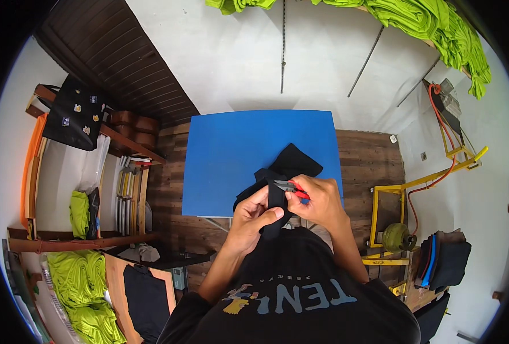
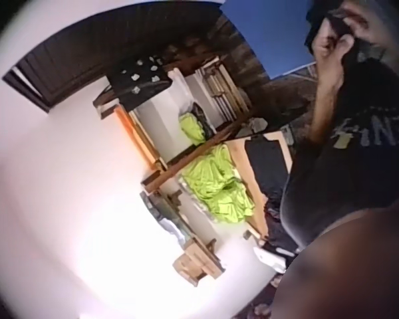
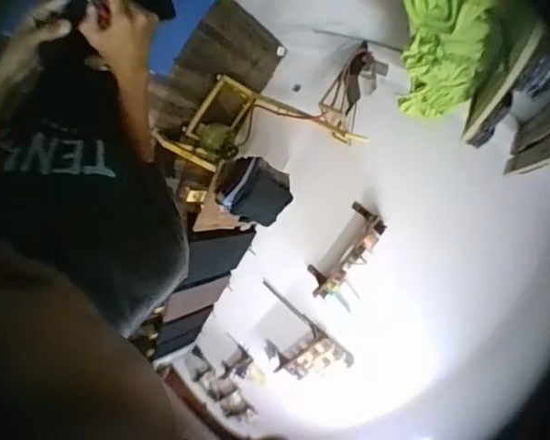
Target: Trim excess loose threads from a black garment using thread snips.
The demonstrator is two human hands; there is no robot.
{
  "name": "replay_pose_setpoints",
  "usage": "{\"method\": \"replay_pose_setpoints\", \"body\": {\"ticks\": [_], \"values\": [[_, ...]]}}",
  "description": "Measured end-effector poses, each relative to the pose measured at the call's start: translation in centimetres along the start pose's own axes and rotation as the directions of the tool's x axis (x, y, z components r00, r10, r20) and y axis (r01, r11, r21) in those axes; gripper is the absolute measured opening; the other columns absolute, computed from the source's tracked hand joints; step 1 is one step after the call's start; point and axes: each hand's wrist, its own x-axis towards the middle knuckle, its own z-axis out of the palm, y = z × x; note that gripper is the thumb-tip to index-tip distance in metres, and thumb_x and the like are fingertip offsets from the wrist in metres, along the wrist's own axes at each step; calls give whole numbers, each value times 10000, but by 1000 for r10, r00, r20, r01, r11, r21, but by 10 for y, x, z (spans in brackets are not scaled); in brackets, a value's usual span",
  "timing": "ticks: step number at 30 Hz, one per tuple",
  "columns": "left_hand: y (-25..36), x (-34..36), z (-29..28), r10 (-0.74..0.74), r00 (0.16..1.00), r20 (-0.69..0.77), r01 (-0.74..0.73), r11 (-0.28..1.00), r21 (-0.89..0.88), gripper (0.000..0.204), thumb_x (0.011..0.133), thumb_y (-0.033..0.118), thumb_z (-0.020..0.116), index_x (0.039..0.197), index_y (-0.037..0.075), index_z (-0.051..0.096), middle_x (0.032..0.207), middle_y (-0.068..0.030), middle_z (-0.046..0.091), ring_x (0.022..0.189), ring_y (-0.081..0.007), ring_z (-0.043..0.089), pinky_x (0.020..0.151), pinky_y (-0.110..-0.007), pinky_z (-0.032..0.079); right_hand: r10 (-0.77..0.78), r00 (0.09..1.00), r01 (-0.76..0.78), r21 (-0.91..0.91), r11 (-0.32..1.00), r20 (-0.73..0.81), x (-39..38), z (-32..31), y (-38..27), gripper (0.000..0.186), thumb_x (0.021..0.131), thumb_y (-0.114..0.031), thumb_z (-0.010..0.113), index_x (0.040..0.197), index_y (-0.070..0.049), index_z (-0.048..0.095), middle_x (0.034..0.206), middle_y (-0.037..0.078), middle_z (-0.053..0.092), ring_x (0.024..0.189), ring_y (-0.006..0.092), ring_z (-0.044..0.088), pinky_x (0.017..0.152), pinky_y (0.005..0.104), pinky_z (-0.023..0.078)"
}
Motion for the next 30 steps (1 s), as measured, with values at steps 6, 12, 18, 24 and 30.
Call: {"method": "replay_pose_setpoints", "body": {"ticks": [6, 12, 18, 24, 30], "values": [[1, 9, -3, -49, 996, 80, 48, 999, 23, 621, 776, -22, 664, 1360, -37, 453, 1179, -71, 613, 1033, -110, 567, 900, -247, 415, 53, 995, -53, -10, 999, 89, 2, -5, 10, 171, 710, -102, 716, 803, -19, 599, 665, 111, 606, 525, 267, 595, 469, 323, 454], [0, 20, -3, -18, 992, 128, -2, 988, 152, 565, 799, -68, 642, 1335, -22, 469, 908, 51, 496, 769, -24, 434, 665, -196, 349, 26, 995, -26, -4, 1000, 94, 12, -5, 23, 147, 715, -95, 707, 782, -23, 598, 645, 105, 594, 511, 266, 579, 465, 319, 444], [-10, 30, -13, 58, 989, 135, -95, 953, 288, 557, 791, -36, 695, 1310, 0, 494, 805, 76, 444, 718, -17, 416, 635, -185, 337, -33, 996, 33, -1, 999, 85, 27, -4, 31, 184, 746, -155, 709, 734, -54, 556, 616, 68, 593, 503, 236, 596, 435, 324, 439], [-17, 37, -35, 114, 986, 125, -158, 878, 451, 538, 797, -35, 700, 1301, -12, 513, 764, 76, 399, 704, -15, 385, 612, -196, 330, 120, 969, -135, 52, 990, 218, 39, -2, 40, 127, 793, -106, 668, 841, -20, 587, 640, 91, 589, 510, 206, 550, 497, 287, 435], [-34, 29, -53, -37, 907, -419, -20, 991, -132, 529, 798, 22, 537, 1320, -44, 488, 1181, -110, 611, 1041, -162, 593, 927, -305, 464, 378, 859, -484, 312, 817, 344, 27, 66, 122, 197, 869, -146, 629, 991, -8, 558, 942, 82, 669, 733, 118, 552, 669, 268, 457]]}}
